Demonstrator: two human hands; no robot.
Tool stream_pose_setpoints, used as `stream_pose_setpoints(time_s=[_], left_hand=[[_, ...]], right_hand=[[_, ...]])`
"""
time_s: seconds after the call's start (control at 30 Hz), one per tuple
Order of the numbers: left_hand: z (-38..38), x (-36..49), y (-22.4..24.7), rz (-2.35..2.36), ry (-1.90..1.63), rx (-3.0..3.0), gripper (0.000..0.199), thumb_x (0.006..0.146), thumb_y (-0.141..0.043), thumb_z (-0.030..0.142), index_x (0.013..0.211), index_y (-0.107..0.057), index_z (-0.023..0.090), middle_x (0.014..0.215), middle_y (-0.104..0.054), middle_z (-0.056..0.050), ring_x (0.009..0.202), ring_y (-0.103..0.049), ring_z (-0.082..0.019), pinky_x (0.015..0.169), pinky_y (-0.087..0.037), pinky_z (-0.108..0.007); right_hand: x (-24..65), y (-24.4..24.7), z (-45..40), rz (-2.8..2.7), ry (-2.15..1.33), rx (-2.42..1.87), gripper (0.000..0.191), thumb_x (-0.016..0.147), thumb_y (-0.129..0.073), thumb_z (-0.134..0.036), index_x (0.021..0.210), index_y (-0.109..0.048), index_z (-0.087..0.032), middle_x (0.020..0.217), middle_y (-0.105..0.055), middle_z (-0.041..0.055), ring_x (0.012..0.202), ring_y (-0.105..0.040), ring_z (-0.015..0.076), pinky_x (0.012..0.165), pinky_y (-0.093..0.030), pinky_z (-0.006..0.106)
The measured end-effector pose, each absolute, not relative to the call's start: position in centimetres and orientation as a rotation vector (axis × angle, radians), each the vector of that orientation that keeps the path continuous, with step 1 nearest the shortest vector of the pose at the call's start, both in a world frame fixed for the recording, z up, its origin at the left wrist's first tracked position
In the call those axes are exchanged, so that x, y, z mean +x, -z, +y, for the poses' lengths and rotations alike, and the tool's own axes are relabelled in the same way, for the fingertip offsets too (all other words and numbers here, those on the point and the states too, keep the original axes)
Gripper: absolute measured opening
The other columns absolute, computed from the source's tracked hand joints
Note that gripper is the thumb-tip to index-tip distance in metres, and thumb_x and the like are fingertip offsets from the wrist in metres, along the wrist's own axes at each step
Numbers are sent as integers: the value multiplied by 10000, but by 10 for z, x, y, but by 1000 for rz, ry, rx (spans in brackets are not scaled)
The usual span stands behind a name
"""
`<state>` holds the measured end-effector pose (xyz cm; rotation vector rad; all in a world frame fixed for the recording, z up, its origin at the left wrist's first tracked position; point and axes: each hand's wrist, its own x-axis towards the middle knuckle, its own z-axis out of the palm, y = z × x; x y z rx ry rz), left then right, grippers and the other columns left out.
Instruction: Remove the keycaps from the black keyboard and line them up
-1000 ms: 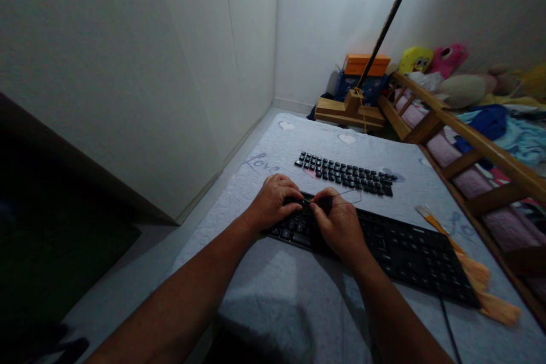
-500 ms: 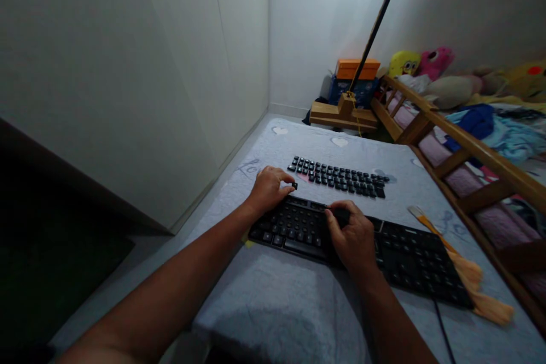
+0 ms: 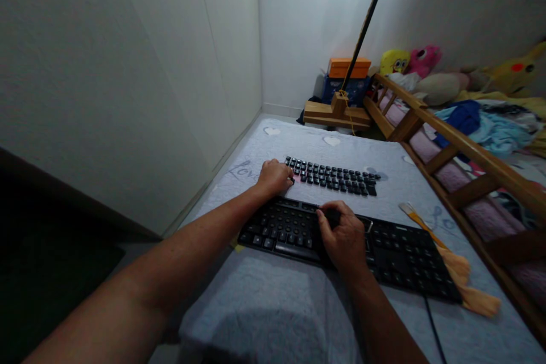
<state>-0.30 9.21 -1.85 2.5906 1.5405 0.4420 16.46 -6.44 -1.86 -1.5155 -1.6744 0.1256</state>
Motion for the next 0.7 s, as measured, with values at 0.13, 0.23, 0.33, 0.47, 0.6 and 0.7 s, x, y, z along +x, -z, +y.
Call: stream_pose_setpoints(time_s=[0.13,0.23,0.33,0.47,0.6,0.7], left_hand=[[90,-7,17,1536,-436,2627,104,704,-725,266,802,-759,252,892,-739,-64,970,-582,-272,898,-400,-383],[90,-9,16,1521,-443,2644,147,706,-724,242,848,-757,255,923,-734,-67,986,-569,-279,902,-390,-389],[91,-10,16,1435,-467,2666,243,705,-716,200,932,-754,278,954,-730,-59,987,-563,-277,898,-389,-392],[94,-10,18,1315,-481,2688,213,721,-706,214,919,-762,270,944,-727,-61,964,-573,-277,881,-397,-392],[97,-11,19,1352,-438,2715,137,746,-681,236,851,-766,262,914,-724,-58,935,-578,-263,874,-402,-382],[99,-13,21,1380,-419,2718,150,741,-681,239,863,-765,260,915,-724,-59,932,-580,-264,870,-409,-377]], right_hand=[[164,17,-65,-1670,-113,-1497,60,881,-545,-238,837,-569,-204,815,-655,58,795,-623,208,779,-487,342],[164,17,-65,-1663,-114,-1484,59,878,-545,-234,833,-568,-206,811,-653,59,794,-627,209,779,-490,341],[164,18,-65,-1669,-119,-1492,62,879,-546,-238,833,-569,-205,810,-652,60,788,-628,211,769,-489,340],[164,18,-64,-1663,-127,-1507,62,875,-548,-238,836,-575,-198,799,-652,60,782,-630,215,761,-483,337],[164,17,-64,-1655,-136,-1513,53,873,-551,-240,835,-571,-208,798,-654,50,775,-632,211,757,-481,332],[164,16,-64,-1656,-137,-1510,52,876,-549,-241,841,-569,-208,793,-650,47,777,-632,209,753,-482,330]])
